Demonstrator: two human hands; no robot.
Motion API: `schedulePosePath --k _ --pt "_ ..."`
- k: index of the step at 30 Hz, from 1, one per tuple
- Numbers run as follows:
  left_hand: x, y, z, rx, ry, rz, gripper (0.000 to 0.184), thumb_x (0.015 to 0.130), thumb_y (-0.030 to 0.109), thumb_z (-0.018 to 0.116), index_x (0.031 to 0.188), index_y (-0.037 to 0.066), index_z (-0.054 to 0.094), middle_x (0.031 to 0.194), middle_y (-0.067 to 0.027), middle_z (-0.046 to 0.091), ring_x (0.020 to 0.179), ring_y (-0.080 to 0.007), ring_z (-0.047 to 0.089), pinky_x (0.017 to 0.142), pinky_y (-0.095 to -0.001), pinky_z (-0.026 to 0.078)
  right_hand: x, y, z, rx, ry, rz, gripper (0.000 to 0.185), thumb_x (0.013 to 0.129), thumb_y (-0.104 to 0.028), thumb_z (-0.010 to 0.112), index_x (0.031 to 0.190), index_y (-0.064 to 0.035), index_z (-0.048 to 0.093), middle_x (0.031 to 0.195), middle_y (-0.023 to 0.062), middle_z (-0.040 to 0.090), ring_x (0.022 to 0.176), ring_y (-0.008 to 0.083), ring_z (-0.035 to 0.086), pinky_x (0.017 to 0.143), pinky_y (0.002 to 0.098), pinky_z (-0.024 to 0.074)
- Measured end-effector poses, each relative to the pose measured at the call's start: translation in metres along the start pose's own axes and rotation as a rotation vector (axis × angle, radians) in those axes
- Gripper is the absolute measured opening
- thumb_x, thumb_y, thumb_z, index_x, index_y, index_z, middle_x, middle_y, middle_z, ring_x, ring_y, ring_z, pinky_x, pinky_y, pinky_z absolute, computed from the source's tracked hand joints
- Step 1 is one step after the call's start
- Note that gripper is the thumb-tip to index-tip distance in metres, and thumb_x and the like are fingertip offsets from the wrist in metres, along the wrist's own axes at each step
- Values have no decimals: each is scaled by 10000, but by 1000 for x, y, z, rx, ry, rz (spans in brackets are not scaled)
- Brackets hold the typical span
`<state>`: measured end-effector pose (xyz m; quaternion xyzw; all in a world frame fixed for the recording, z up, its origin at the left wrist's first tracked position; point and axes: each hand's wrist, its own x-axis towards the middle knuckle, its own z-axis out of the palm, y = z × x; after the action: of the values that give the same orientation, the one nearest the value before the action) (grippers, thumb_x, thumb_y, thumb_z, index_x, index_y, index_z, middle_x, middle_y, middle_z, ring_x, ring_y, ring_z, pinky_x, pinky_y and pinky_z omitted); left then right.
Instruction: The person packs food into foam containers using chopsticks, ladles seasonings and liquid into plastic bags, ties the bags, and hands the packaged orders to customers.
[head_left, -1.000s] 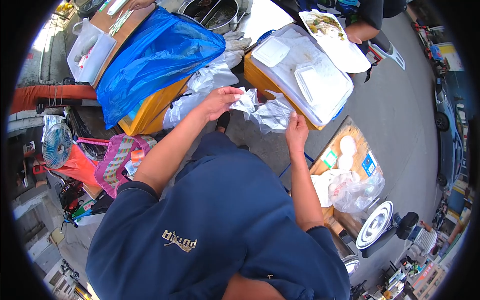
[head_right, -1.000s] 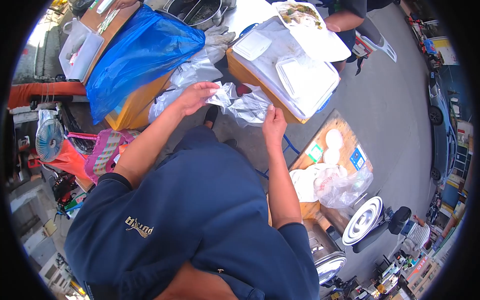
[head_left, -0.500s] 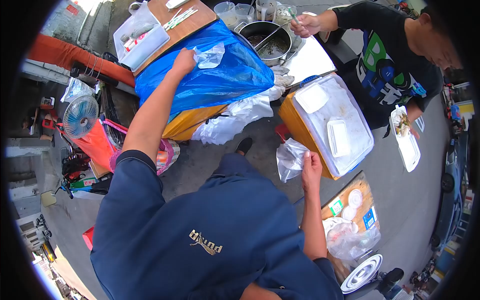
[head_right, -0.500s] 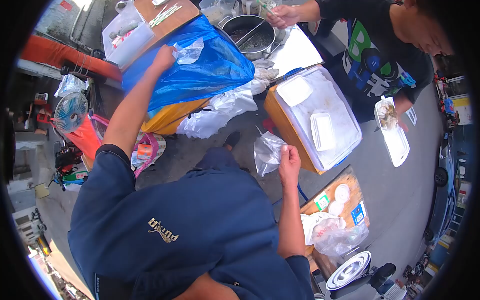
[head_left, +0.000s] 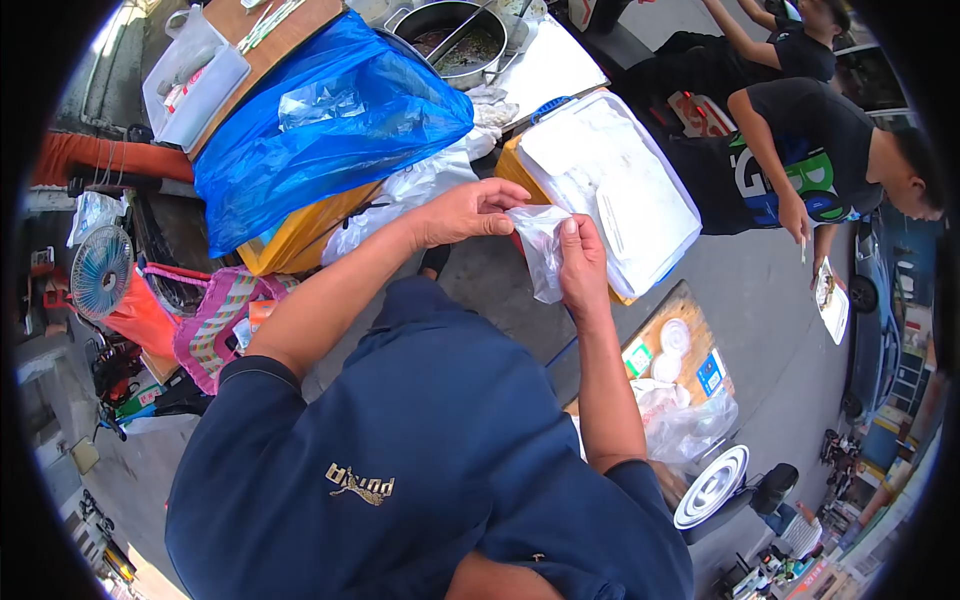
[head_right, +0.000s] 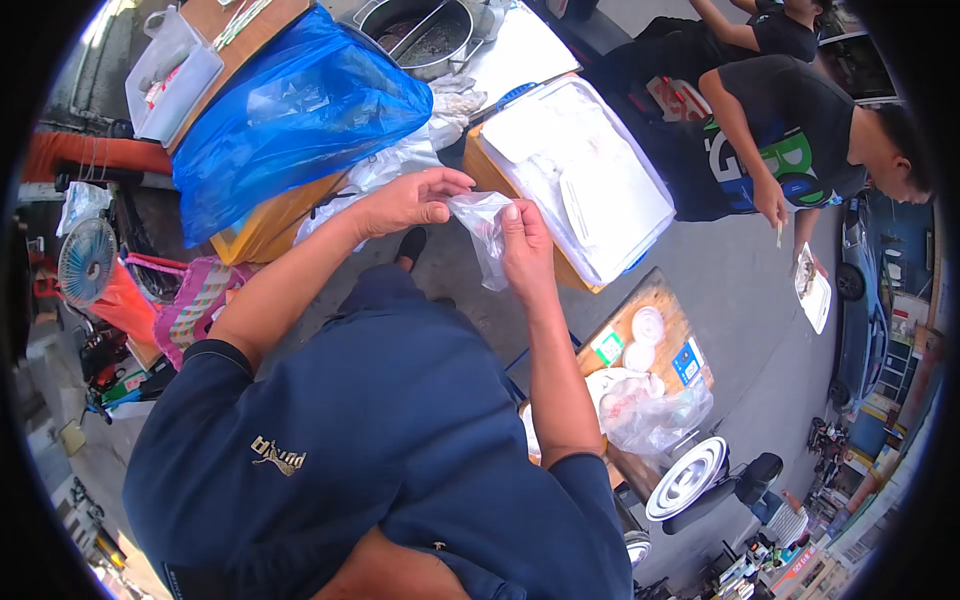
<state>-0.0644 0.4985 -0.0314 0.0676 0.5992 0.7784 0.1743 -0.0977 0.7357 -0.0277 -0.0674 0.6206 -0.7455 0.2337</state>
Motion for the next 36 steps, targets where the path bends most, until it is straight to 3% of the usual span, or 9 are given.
schedulePosePath --k 6,9,13,18,20,24,29,32,36 --pt "22 -33 14 -130 -69 -185 455 862 154 781 1248 42 565 1110 -71 665 1004 -163 657 911 -303 525 -1 1 -20 -354 31 -150 266 1072 -280 506 982 -44 589 793 -27 561 720 53 498 649 237 431" --pt "26 -39 15 -483 -13 -217 245 882 81 729 1064 92 565 1012 -59 667 934 -182 687 819 -358 581 1 -3 -23 -584 101 -187 240 1049 -247 542 968 -28 598 729 74 613 652 168 569 613 319 465" --pt "38 -37 6 -624 72 -257 284 888 50 708 1116 98 545 1011 -70 682 917 -187 697 735 -328 578 18 -8 -23 -894 137 -235 211 1018 -228 570 977 -24 603 755 198 669 682 373 653 626 432 498" --pt "74 -20 -28 -512 139 -291 327 886 62 724 1141 93 522 973 -58 671 902 -189 704 711 -322 573 73 -11 -18 -1100 222 -273 256 987 -267 610 1073 -26 599 943 210 683 815 401 656 704 468 504" --pt "91 -6 -47 -462 182 -278 373 880 61 735 1168 98 500 988 -60 661 893 -189 694 707 -321 575 88 -33 2 -1439 444 -703 376 943 -310 665 1128 4 571 1043 188 623 879 380 624 744 446 504" --pt "117 21 -80 -531 201 -246 401 881 92 751 1185 82 491 1017 -66 646 910 -187 676 719 -337 584 123 -49 55 -1028 230 -308 417 866 -322 755 1048 8 575 964 142 570 820 329 592 705 417 483" --pt "133 48 -146 -683 153 -231 384 918 206 739 1237 116 546 1101 -55 657 1017 -180 651 892 -388 546 204 -33 70 -704 145 -438 219 906 -153 738 876 9 593 755 72 556 651 167 499 614 291 423" --pt "135 74 -189 -825 150 -126 288 948 203 696 1195 110 580 1034 -30 672 992 -187 665 914 -406 544 239 -13 63 -269 213 6 173 896 -128 698 843 16 618 809 106 621 693 213 569 665 349 479" --pt "155 68 -255 -751 140 -30 186 969 192 672 1124 109 610 934 23 629 771 -110 584 824 -352 536 275 46 2 -840 142 339 280 845 -181 746 1025 7 642 923 149 646 808 272 651 773 378 530"
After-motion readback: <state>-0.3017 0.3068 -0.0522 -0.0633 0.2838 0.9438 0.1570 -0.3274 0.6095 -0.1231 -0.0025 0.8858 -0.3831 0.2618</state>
